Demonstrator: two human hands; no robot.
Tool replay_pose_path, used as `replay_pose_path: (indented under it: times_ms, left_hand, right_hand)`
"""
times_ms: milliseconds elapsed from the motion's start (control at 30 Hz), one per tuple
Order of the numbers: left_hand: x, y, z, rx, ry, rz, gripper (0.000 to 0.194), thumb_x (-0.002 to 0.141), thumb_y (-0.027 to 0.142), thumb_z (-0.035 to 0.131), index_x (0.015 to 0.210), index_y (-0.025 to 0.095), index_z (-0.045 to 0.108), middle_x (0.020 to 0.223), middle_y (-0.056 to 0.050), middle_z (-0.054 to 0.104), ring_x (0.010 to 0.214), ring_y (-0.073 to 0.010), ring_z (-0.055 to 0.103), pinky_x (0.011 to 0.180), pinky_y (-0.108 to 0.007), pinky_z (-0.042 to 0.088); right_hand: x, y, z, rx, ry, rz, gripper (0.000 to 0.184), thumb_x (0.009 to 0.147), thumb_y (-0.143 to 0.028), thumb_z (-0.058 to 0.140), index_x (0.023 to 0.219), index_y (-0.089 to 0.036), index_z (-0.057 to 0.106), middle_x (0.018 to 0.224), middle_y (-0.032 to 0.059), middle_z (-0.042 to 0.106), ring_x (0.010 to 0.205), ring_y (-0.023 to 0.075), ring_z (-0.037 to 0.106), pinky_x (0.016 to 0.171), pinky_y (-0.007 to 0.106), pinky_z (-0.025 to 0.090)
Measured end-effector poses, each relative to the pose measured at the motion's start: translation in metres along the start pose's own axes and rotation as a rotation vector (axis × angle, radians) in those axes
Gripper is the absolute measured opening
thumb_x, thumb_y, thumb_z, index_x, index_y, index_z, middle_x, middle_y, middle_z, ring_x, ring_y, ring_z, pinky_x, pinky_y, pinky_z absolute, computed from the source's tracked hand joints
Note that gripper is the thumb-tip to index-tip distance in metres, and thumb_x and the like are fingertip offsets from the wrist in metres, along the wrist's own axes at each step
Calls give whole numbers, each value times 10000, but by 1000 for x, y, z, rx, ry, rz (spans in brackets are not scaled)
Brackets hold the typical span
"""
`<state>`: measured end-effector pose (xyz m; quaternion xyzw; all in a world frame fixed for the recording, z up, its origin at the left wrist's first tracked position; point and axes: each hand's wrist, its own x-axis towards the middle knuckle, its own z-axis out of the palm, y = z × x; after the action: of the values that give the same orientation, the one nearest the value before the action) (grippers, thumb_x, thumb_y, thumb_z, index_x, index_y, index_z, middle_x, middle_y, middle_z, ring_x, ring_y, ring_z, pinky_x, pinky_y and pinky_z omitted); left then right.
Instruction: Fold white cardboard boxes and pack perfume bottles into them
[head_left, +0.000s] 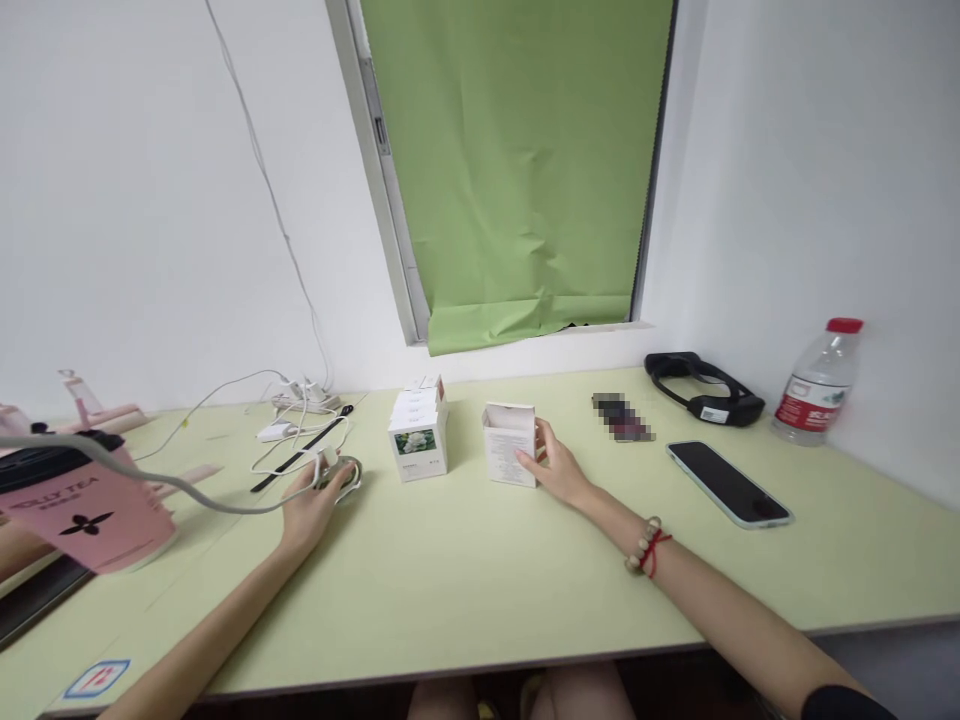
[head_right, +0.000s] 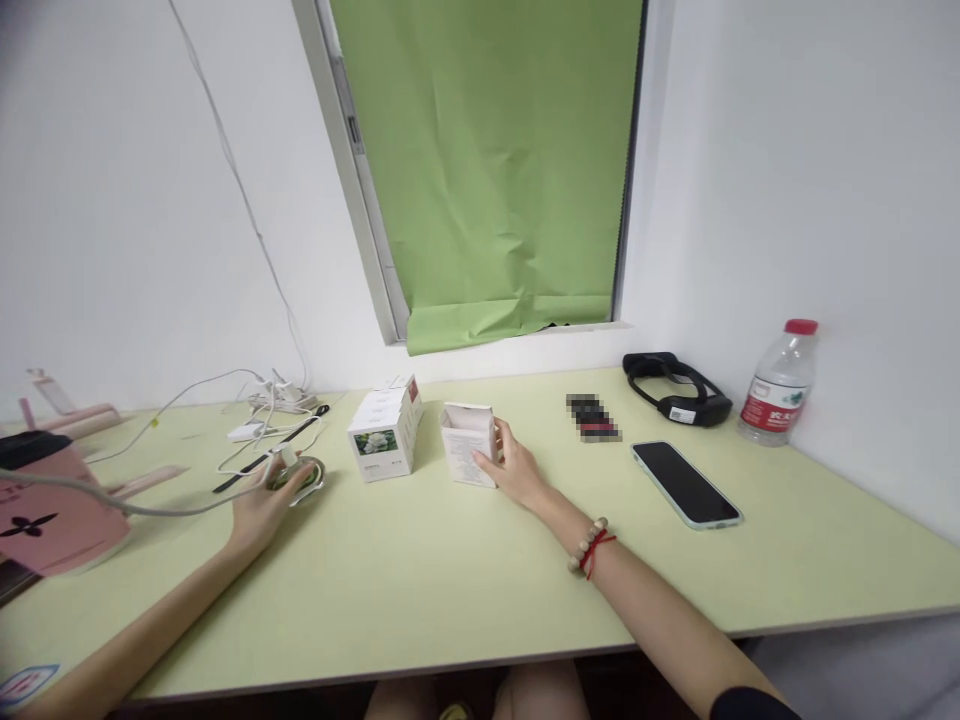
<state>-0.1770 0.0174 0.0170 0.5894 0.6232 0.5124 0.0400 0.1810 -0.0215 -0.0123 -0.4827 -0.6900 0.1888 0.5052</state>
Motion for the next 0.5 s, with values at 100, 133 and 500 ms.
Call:
replay_pose_path:
  times_ms: [100,133,500]
  left_hand:
    - [-33,17,-13,-14,-141,17,378,647,512,583,851,194,604,976,-45,669,874,-236,615,792,-351,487]
    - [-44,23,-15,-49,-199,24,409,654,518,584,898,191,604,975,-47,669,865,-232,618,768,-341,496]
    - [-83,155,14,-297,-330,597,225,724,391,626,843,201,639,933,-44,639,862,-181,582,745,-298,477]
  right_hand:
    - [0,0,0,23,-6,-5,499,795,-396,493,1229,-210,330,1013,62,616,857,174,586,677,311,490]
    - [0,0,0,34,-11,-4,500,796,-399,492,1229,-210,328,1009,62,618,852,174,588,674,309,489]
    - [-4,-7,-3,4,-164,-63,413,818,-491,457,1116,-208,415,884,35,626,701,155,589,615,270,448]
